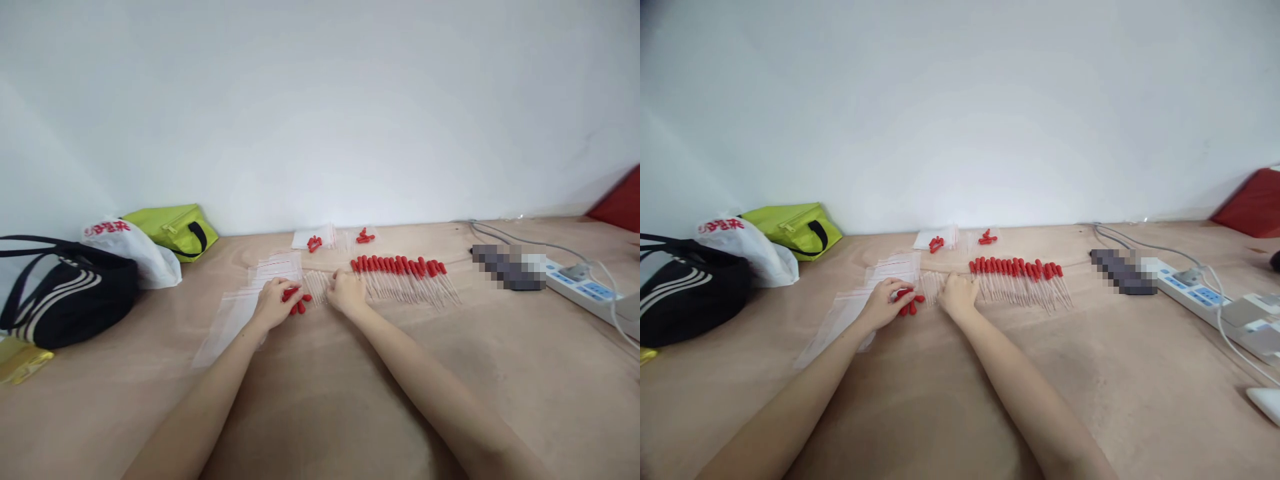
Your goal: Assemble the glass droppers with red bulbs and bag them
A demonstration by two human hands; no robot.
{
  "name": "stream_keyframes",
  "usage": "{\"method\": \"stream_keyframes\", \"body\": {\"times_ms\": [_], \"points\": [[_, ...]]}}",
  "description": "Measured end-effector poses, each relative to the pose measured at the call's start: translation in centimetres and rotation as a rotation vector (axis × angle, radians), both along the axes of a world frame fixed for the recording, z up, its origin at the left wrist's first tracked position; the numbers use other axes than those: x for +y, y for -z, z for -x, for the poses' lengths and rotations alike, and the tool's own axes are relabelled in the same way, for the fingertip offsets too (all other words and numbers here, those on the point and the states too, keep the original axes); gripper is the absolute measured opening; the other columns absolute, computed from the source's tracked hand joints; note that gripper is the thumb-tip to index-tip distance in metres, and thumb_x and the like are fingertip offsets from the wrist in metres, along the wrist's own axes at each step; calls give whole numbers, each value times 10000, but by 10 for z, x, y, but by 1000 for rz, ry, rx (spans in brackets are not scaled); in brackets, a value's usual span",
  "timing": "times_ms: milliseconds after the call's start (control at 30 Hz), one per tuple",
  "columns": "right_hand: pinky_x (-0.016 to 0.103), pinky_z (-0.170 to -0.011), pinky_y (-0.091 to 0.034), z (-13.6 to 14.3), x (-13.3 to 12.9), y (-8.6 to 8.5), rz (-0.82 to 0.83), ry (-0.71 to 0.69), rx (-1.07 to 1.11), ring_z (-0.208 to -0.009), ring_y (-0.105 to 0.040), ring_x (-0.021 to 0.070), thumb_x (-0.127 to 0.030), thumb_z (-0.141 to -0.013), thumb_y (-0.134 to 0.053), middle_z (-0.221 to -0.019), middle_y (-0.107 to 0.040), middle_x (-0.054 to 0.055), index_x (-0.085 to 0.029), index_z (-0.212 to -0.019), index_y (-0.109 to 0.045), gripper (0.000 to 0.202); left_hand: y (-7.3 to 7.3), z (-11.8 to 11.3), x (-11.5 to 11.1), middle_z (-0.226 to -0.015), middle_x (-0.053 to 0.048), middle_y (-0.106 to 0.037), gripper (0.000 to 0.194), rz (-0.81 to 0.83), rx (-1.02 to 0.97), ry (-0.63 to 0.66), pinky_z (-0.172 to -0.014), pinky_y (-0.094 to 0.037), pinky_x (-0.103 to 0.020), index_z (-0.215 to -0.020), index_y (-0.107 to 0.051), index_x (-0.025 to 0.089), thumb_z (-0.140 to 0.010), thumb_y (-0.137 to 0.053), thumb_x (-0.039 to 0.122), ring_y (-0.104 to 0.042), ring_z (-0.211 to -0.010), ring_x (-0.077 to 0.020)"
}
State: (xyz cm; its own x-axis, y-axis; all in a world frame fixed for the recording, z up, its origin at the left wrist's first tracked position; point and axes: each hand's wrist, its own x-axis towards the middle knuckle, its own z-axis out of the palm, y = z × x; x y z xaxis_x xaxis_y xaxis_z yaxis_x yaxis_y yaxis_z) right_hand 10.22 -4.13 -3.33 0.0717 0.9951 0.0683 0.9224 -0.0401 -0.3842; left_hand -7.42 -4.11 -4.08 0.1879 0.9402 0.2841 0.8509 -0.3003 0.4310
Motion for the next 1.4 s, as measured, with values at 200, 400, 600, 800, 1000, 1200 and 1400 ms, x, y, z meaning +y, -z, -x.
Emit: {"method": "stream_keyframes", "body": {"times_ms": [200, 400, 600, 800, 1000, 1200, 1400], "points": [[377, -781, -301, 6, -1, 0, 10, 1, -79, -865, -586, 250, -165, -765, -454, -881, -639, 173, -86, -961, -533, 225, -1, -14, -6, -943, -44, -585, 147, -22, 130, 90, -809, -393, -384, -815, -680, 231, -744, -566, 290, -515, -916, -230], [362, -749, -328, -9, -10, 4, -61, -56, -140, -903, -539, 268, -134, -715, -480, -961, -596, 187, -76, -944, -559, 249, -2, -17, -6, -917, -49, -597, 91, -142, 32, 126, -820, -377, -382, -763, -645, 193, -733, -593, 261, -509, -924, -227], [320, -736, -347, -51, -33, 13, -278, -351, -159, -868, -477, 223, -47, -691, -442, -931, -546, 143, -111, -946, -580, 297, -8, -24, -13, -746, -25, -596, 112, -148, -244, 148, -702, -420, -311, -800, -580, 178, -769, -538, 278, -538, -741, -173], [286, -685, -328, -76, -57, 30, -443, -495, -2, -821, -466, 175, -73, -779, -387, -888, -520, 88, -144, -968, -555, 263, -4, -46, -31, -761, 2, -550, 275, 61, -598, 302, -568, -443, -228, -1083, -457, 189, -822, -445, 273, -537, -596, -100], [314, -742, -265, -79, -57, 35, -521, -482, 15, -799, -478, 153, -168, -837, -399, -849, -546, 58, -170, -941, -579, 208, 5, -48, -40, -737, -9, -564, 147, 107, -539, 345, -642, -452, -259, -922, -515, 166, -812, -463, 248, -550, -666, -120], [322, -775, -236, -77, -57, 33, -526, -503, -12, -791, -485, 143, -179, -836, -408, -846, -565, 48, -177, -910, -596, 202, 8, -49, -44, -843, -34, -573, 83, 142, -588, 349, -753, -466, -290, -797, -484, 162, -744, -537, 196, -565, -802, -136], [316, -779, -233, -77, -58, 32, -497, -489, -36, -800, -490, 142, -184, -842, -400, -861, -574, 52, -180, -937, -599, 221, 15, -55, -46, -856, -26, -579, 110, 291, -669, 360, -754, -492, -300, -757, -412, 176, -766, -518, 201, -593, -818, -135]]}}
